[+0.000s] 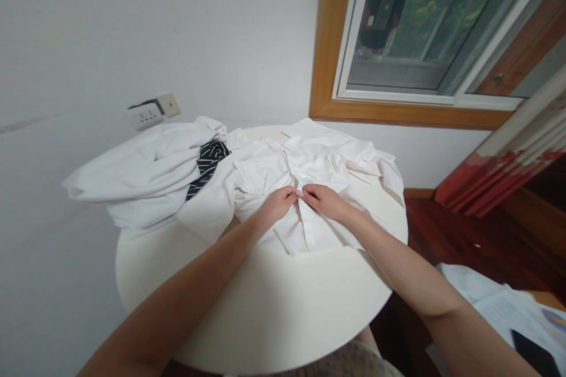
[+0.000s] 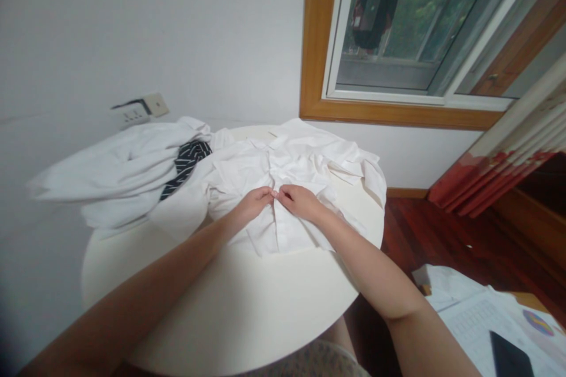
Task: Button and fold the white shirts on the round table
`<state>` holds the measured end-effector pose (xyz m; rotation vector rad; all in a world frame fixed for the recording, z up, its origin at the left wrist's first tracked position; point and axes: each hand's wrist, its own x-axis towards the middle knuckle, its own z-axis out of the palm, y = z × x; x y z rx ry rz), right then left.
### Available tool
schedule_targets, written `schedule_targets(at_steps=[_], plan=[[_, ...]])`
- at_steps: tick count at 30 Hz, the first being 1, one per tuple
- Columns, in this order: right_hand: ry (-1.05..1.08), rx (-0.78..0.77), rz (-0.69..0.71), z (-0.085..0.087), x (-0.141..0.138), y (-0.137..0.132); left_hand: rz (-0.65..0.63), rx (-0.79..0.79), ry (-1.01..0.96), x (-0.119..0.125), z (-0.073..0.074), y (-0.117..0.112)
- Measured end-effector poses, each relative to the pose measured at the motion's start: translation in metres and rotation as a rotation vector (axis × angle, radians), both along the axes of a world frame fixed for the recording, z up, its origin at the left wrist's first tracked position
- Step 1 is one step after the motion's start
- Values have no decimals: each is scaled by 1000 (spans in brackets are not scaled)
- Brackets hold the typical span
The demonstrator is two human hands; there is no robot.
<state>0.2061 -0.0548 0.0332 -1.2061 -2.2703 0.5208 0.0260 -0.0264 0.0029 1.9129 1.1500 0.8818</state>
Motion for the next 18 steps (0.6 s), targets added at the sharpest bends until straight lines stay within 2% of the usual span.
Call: schedule_targets(at_steps=[4,7,12,18], plan=[[-115,79,-84,-4,-8,-2,-12,36,49,0,3,-2],[-103,56,-89,-7,-8,1,-30,59,69,1,3,-2],[128,-93,-62,-15,-7,11,-24,191,174,1,5,-4],[353,-255,-58,-24,-6,17,-21,492,305,-3,12,-12]])
